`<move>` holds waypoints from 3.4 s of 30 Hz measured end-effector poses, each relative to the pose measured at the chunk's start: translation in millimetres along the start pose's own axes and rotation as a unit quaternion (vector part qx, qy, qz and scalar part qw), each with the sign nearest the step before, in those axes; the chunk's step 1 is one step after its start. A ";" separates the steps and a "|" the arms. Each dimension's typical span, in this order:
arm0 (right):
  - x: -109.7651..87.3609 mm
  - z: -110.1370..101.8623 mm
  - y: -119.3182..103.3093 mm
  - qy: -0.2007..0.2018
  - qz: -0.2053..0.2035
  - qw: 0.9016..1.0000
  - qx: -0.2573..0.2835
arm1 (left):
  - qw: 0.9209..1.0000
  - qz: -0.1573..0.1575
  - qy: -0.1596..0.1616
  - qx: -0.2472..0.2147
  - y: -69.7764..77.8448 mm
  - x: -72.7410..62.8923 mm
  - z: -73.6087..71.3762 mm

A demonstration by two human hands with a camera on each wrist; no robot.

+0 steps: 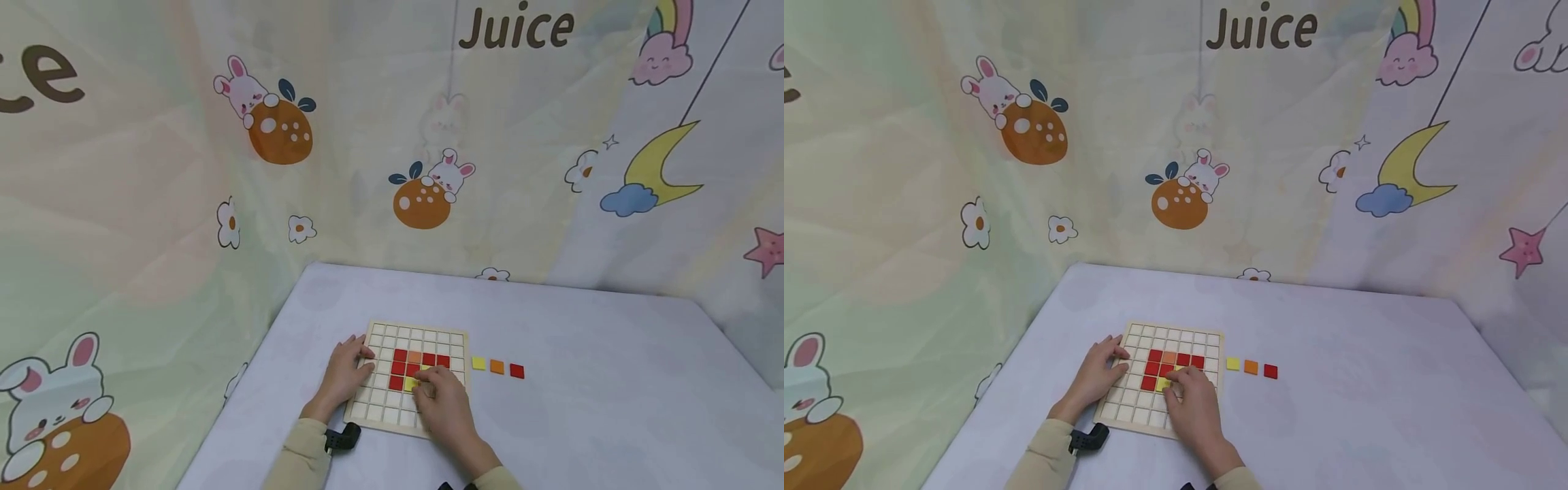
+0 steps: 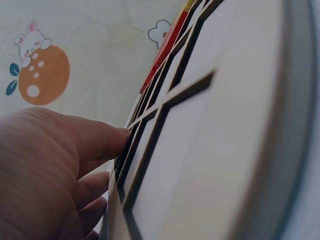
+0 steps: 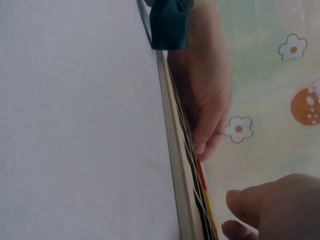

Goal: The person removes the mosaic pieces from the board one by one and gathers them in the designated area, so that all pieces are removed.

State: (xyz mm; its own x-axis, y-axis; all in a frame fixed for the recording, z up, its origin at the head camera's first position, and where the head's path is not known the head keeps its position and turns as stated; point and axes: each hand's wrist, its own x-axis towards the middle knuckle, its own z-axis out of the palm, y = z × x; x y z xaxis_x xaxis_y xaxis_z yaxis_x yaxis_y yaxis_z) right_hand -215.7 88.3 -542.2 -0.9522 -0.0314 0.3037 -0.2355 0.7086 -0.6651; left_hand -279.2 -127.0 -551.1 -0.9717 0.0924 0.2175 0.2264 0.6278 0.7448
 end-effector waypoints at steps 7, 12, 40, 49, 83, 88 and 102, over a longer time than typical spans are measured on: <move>-1.3 8.8 0.5 -0.004 -0.013 1.000 -0.021 | 1.000 0.004 0.004 0.001 -1.2 -0.5 0.6; -1.2 8.8 1.8 -0.006 -0.013 1.000 -0.024 | 1.000 0.003 0.004 0.000 -1.0 -0.2 1.1; -0.4 10.6 3.7 0.001 -0.029 0.999 -0.027 | 1.000 0.001 0.003 0.002 -1.3 -0.6 1.4; -1.3 9.0 1.9 0.014 -0.040 0.997 -0.061 | 1.000 0.002 0.003 0.003 -0.7 -1.2 1.7; 9.4 -32.6 38.3 0.048 0.056 0.997 -0.021 | 1.000 0.010 0.004 0.005 -3.3 -0.7 1.9; 11.0 -43.7 42.8 0.042 0.077 0.996 -0.007 | 1.000 0.010 0.001 0.001 -3.4 -0.5 1.2; 15.5 -72.4 68.4 0.054 0.115 0.992 -0.020 | 1.000 0.011 0.004 0.003 -2.8 -0.2 1.4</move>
State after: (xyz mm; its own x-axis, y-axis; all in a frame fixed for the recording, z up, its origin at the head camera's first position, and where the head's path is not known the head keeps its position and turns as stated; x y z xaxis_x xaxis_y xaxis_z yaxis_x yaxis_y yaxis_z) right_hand -232.5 187.3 -533.6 -0.9531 0.2087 0.2191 -0.0038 0.7158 -0.6983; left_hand -279.7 -127.8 -554.1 -0.9660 0.1000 0.2383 0.2467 0.6311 0.7354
